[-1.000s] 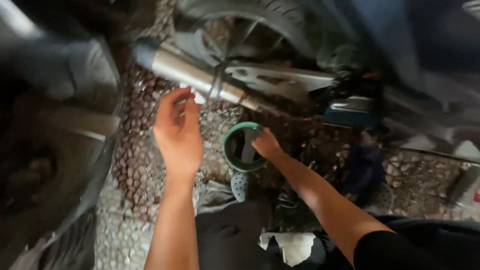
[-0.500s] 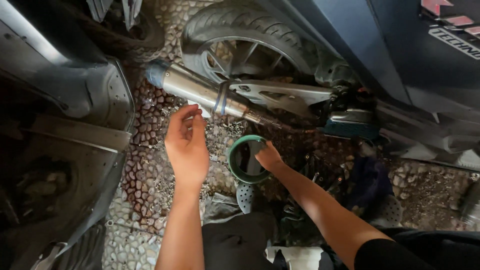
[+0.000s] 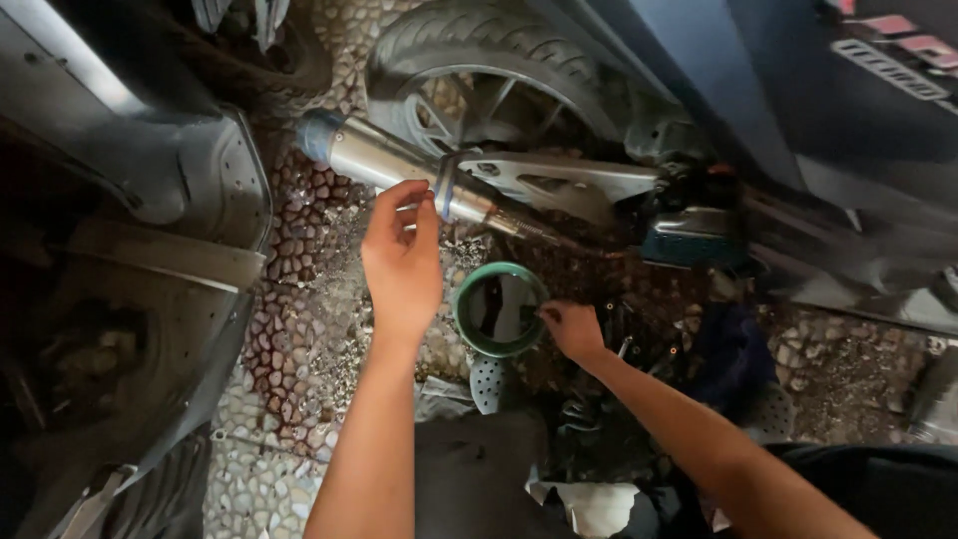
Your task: The person is performing an oil change on a motorcycle. They use a wrench to loosen and remove the drain plug, allowing dark oil to drain into a green container placed underneath. After the oil drains, the person cleans the drain plug and reinserts it into the engine.
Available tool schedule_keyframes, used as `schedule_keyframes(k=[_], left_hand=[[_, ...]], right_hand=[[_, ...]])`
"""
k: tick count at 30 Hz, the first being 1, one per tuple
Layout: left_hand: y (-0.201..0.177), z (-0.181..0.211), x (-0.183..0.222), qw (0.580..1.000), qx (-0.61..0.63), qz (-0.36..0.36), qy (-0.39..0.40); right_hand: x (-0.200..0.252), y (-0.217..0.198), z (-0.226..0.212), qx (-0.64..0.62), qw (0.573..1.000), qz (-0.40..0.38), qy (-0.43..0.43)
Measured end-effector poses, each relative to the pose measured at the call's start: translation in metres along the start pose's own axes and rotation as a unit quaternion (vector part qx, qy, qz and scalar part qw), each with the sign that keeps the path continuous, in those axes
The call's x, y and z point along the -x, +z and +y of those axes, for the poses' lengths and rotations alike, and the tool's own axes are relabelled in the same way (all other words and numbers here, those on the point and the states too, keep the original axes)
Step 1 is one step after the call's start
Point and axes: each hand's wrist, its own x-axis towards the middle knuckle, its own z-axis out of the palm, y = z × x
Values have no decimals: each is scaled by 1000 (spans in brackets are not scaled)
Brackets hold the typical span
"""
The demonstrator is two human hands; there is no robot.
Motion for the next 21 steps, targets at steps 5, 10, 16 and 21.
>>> schedule_keyframes(k=[5,10,16,21], left_hand=[[10,-9,-1,998,-24,-29,50],[30,-4,-1,998,-22,-42,49],[66,22,21,987,-52,-85,130],[93,72,67,967,-92,-141,193]], right_hand=[[23,-43,8,-312,920,-117,204],[49,-203,-32,-425,885,-115,152],[95,-338,-78,-580,792,-26,189],[125,-365,-81,-659,738,36,141]])
